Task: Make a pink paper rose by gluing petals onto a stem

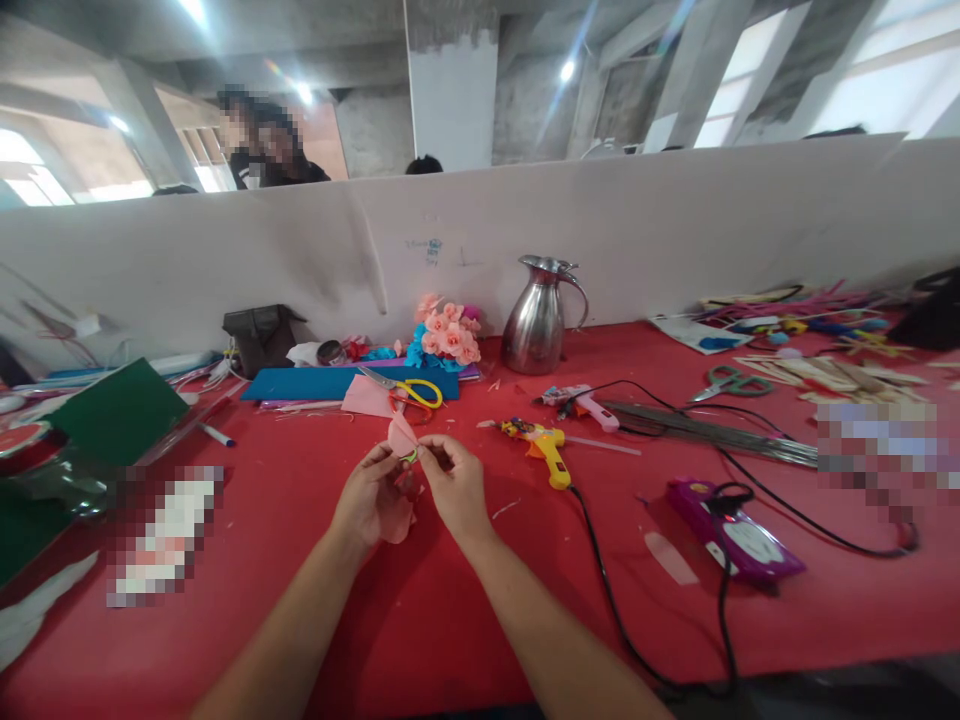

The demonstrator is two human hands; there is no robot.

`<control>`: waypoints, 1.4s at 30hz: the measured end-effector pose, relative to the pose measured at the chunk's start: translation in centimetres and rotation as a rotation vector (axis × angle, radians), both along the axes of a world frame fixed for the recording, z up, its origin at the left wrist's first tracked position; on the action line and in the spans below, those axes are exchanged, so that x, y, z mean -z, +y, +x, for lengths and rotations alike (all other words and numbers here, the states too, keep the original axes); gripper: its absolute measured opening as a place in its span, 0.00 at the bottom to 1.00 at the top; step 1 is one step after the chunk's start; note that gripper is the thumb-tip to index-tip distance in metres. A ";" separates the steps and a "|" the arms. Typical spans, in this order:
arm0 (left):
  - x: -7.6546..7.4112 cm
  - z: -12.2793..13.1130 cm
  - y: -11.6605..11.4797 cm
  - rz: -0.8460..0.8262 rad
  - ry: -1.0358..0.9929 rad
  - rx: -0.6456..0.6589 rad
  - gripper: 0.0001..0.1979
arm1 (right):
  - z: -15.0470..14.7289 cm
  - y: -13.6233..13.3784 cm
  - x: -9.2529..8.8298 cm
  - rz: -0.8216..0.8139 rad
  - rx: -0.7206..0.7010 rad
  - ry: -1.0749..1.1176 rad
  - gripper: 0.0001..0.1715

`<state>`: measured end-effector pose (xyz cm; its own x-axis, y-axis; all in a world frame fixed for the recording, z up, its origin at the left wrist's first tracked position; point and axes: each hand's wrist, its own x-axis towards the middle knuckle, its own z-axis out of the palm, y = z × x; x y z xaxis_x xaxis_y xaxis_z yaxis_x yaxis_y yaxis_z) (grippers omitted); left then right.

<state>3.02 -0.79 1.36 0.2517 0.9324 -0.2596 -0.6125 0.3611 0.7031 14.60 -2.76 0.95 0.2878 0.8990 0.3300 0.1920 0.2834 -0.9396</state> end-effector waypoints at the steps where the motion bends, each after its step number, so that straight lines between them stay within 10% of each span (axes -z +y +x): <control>1: 0.0 0.0 0.0 -0.019 -0.003 0.010 0.13 | -0.1 0.0 0.0 0.002 0.000 -0.010 0.11; 42: -0.5 0.6 -0.7 -0.015 -0.005 -0.018 0.14 | -1.3 -0.5 0.3 0.022 -0.044 -0.053 0.05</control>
<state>3.61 -1.47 1.83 0.2359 0.9329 -0.2722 -0.6224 0.3601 0.6950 13.29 -3.30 0.61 0.2299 0.9026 0.3639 0.2286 0.3134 -0.9217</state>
